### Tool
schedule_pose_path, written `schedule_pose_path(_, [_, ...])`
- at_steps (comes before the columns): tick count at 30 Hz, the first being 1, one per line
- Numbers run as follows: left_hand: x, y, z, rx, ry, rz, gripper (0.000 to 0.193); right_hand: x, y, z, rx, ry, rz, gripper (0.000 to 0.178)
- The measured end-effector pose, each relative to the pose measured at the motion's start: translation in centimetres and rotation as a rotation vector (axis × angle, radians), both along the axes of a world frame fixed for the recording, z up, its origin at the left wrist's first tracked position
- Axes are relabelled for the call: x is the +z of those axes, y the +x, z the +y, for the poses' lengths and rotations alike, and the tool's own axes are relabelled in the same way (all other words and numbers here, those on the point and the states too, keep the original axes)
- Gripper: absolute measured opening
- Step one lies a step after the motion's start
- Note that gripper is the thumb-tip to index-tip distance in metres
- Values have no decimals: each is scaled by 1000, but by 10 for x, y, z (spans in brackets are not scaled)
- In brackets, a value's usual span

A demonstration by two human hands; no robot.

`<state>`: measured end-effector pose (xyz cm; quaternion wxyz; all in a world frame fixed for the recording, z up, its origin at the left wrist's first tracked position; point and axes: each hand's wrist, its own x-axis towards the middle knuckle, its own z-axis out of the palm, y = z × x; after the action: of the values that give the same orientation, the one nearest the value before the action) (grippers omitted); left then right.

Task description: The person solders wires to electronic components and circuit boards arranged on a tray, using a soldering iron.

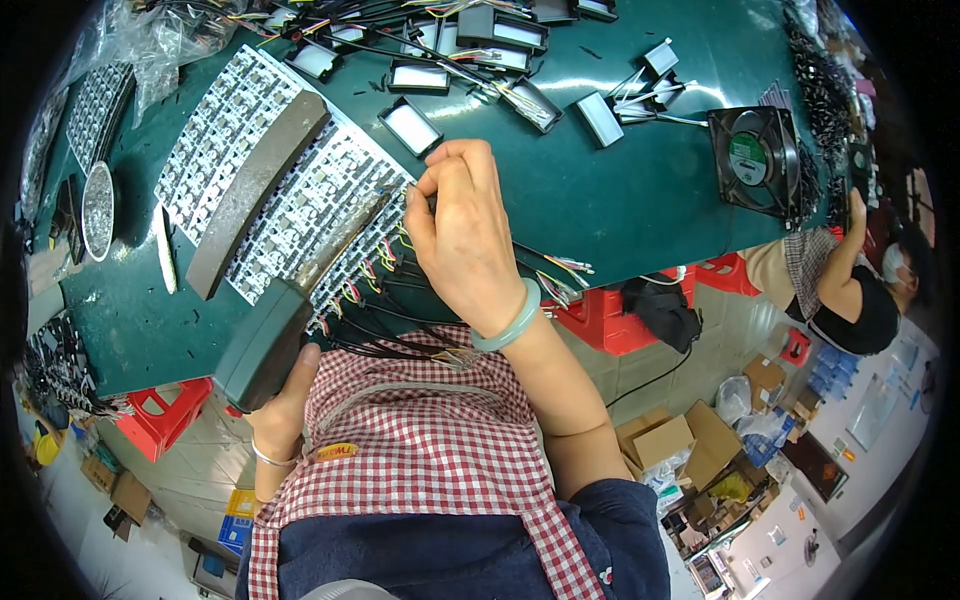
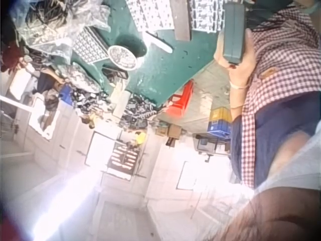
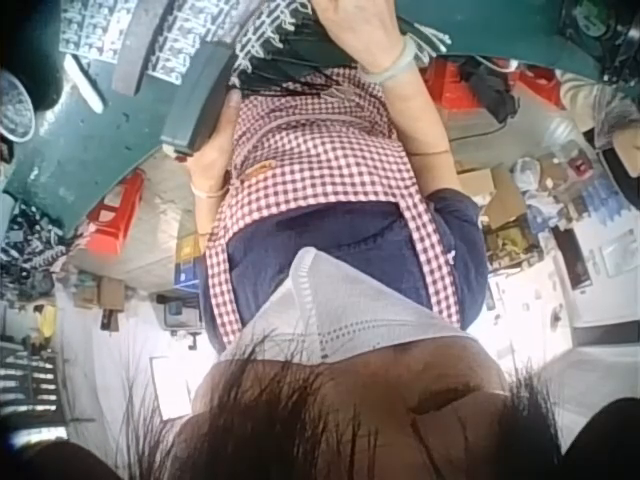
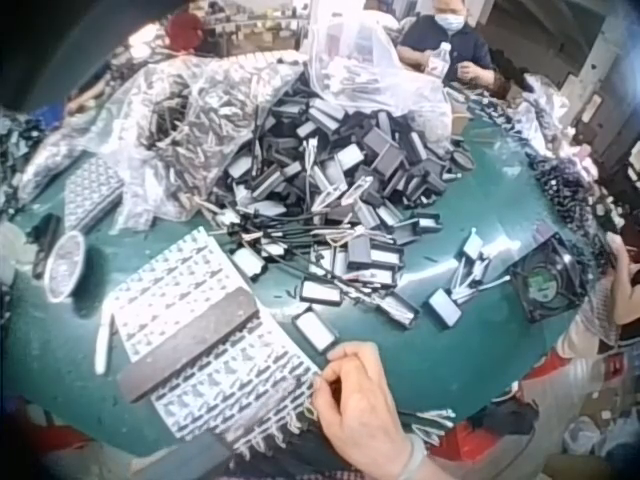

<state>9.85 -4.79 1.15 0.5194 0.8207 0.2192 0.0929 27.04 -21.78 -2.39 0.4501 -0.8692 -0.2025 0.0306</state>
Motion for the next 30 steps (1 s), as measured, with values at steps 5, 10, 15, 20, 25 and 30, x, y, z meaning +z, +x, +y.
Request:
schedule_pose_path(5, [-1,2,0,-40,27,2,26,0,0,0,-20,14,-6,13])
schedule_pose_path(10, [-2,6,0,-75,56,-6,25,-1,1,0,-20,19,-10,13])
schedule_pose_path(15, [-2,8,-1,-83,74,-18,24,-1,1,1,-20,28,-3,12])
schedule_pose_path(20, [-1,9,0,-105,98,-34,22,0,1,1,-30,27,-7,12])
schedule_pose_path(25, [4,13,3,-155,149,-33,21,0,1,1,-34,32,3,11])
schedule_pose_path(30, [7,18,5,-185,219,-82,21,0,1,0,-35,42,29,11])
